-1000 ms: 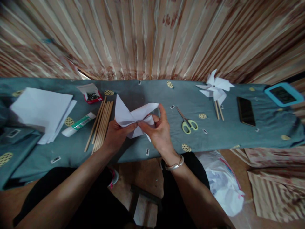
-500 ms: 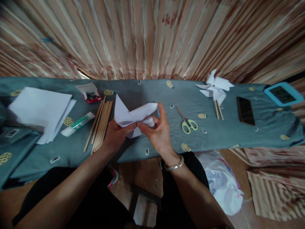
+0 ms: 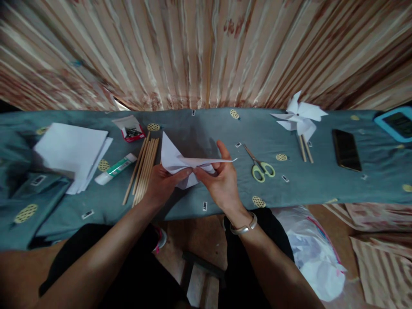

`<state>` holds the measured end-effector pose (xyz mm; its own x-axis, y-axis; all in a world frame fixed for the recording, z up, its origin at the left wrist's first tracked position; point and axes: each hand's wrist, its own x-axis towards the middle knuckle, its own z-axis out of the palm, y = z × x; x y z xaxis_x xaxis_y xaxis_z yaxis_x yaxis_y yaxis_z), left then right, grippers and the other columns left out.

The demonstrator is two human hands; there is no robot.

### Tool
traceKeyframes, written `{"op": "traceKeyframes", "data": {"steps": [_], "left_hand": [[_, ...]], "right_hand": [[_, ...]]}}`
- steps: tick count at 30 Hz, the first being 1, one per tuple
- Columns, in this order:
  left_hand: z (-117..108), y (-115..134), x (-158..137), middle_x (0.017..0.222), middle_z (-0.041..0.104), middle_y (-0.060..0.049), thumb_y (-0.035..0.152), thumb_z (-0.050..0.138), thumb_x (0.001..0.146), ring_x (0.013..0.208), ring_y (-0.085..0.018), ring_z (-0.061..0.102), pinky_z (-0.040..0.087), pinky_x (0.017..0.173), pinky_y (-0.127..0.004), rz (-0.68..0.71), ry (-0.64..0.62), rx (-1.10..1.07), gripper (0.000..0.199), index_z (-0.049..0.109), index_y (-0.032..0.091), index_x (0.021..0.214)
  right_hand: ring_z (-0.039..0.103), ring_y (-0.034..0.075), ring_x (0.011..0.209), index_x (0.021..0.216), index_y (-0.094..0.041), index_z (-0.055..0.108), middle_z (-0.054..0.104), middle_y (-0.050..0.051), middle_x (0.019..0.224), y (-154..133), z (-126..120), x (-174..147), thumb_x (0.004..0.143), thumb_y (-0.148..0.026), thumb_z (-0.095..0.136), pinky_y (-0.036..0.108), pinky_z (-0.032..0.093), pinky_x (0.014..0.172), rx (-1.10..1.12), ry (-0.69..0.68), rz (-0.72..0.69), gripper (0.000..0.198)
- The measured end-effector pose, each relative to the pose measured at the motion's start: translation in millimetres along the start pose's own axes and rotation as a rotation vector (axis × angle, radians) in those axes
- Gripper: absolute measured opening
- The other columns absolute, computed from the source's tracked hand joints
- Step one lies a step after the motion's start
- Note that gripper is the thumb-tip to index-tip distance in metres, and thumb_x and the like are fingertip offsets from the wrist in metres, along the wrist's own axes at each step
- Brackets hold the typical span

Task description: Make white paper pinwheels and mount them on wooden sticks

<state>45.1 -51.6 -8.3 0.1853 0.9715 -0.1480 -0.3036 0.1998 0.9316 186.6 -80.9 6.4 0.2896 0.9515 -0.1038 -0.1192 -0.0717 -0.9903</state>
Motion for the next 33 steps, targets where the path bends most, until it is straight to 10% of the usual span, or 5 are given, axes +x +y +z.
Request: {"op": "traceKeyframes", "data": {"steps": [33], "left_hand": [[-8,1,1,0.070,0.074,-0.003,0.029,0.080,0.059,0.065,-0.017,0.064,0.052,0.066,-0.029,-0.037,0.040,0.162,0.019,0.076,0.015,0.071]], "right_hand": [[0.070,0.018,0.075,0.135,-0.021,0.046,0.075,0.002,0.086,12,-2,5,0.059,-0.030,0.084,0.030,0.056,0.067,-0.070,-0.017,0.050,0.086]]}}
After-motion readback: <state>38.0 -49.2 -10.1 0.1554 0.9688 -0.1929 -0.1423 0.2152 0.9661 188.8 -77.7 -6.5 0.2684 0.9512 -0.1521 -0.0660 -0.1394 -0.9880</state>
